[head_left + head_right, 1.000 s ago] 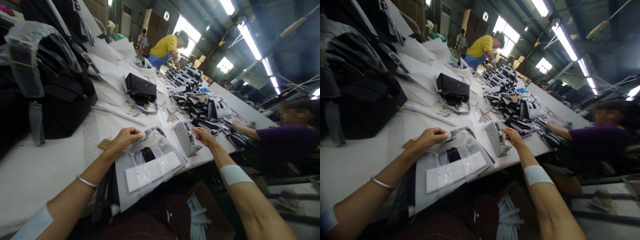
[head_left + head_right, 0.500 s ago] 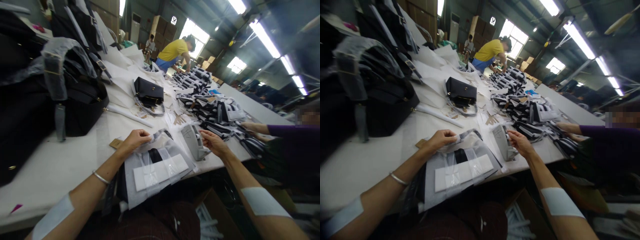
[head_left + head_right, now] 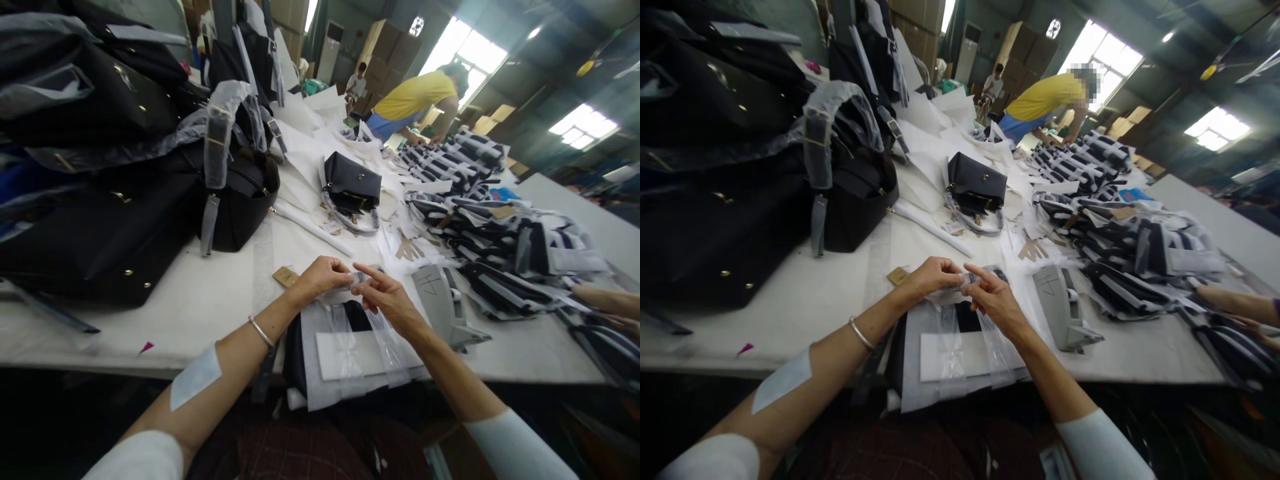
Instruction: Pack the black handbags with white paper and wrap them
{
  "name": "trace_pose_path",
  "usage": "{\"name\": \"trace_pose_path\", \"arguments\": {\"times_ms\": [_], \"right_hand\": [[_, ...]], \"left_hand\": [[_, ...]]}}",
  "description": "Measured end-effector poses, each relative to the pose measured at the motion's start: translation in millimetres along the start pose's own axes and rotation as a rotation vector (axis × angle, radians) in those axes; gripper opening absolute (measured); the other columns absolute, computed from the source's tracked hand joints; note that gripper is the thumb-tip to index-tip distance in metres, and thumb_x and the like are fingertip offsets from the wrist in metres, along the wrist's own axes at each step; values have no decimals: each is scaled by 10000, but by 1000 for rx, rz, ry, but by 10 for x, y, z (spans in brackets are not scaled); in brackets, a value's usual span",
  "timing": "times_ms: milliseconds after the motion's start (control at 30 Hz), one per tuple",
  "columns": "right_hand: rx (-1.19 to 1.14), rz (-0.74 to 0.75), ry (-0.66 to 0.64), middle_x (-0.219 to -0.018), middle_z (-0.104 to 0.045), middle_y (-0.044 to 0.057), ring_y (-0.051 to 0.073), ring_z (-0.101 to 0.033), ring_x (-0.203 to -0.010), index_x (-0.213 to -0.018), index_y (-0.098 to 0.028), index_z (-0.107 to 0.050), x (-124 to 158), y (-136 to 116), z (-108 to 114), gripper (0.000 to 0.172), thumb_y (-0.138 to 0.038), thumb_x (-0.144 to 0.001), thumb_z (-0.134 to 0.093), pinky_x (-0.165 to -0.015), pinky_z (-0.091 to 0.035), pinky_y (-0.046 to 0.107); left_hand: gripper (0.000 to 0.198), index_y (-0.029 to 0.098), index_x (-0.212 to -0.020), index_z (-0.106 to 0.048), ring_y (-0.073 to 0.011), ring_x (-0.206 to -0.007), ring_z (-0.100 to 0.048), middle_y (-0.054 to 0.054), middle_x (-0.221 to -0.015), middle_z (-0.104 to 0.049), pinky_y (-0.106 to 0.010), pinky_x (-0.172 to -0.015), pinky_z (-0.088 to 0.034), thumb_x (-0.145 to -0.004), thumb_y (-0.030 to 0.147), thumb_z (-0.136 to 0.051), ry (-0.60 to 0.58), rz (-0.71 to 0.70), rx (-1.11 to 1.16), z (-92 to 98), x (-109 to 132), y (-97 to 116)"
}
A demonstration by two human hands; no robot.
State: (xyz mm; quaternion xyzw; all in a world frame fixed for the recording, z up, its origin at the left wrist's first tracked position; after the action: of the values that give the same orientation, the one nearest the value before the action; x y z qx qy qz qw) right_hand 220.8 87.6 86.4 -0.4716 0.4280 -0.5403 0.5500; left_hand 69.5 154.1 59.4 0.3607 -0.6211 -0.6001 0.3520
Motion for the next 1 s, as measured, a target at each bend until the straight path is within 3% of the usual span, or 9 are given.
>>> {"name": "trace_pose_path", "arguments": {"times_ms": [333, 600, 667, 733, 867, 933, 1000], "right_hand": [[78, -54, 106, -710, -690, -24, 97, -549, -468, -1270, -239, -655, 0, 104, -69, 577, -366, -719, -769, -357, -314, 199], [195, -85, 96, -811, -706, -7, 111, -586, -481, -1370, -261, -576, 48, 149, -75, 596, -432, -804, -653, -371, -336, 196], [427, -25, 73, -840, -722, -9, 112, -604, -482, -1372, -300, -577, 75, 58, -48, 515, -384, -865, -600, -437, -415, 221], [820, 113, 54, -883, -743, 5, 134, -652, -560, -1359, -339, -592, 111, -120, -35, 438, -313, -924, -542, -538, -466, 244], [1581, 369, -12, -972, -750, 56, 188, -692, -698, -1399, -379, -548, 150, -480, -13, 485, -172, -973, -444, -545, -423, 250], [1776, 477, -38, -1082, -729, 74, 191, -688, -722, -1421, -394, -516, 122, -590, 56, 547, -114, -957, -445, -558, -432, 260], [1878, 637, -66, -1302, -645, 102, 218, -690, -851, -1440, -405, -486, 71, -646, 147, 603, -75, -935, -470, -666, -489, 311]], "left_hand": [[256, 129, -806, -713, -132, -645, -558, -26, -735, -682, -257, -614, -402, -610, 292, -690, -64, -3, -105, 11, 10, 0], [293, 151, -825, -710, -156, -734, -572, 5, -767, -666, -252, -648, -414, -575, 301, -741, 20, -9, -288, -10, 35, 55], [255, 154, -805, -708, -144, -686, -556, 13, -733, -658, -246, -611, -395, -583, 277, -727, 18, -4, -320, -29, 27, 59], [206, 154, -766, -699, -131, -630, -532, 22, -678, -637, -240, -570, -369, -594, 267, -713, 3, 1, -340, -46, 24, 67], [163, 145, -746, -696, -115, -577, -512, 23, -635, -620, -230, -538, -352, -618, 243, -677, -39, 11, -334, -34, 39, 103], [189, 143, -784, -706, -109, -578, -514, 19, -662, -635, -225, -534, -350, -632, 248, -668, -52, 14, -310, -1, 50, 125], [206, 143, -801, -711, -104, -579, -508, 20, -675, -640, -222, -531, -344, -632, 255, -675, -72, 13, -283, 33, 56, 145]]}}
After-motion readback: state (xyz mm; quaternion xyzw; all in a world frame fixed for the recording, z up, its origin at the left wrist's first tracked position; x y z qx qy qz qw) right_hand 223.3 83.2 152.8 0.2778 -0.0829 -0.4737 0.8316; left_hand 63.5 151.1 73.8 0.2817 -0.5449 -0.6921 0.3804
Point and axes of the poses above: each hand's wrist, its own x-axis away from the middle knuckle, its own z-axis out of the back of the hand, y = z × x, the point moved 4 cm from there along -x, towards the middle knuckle
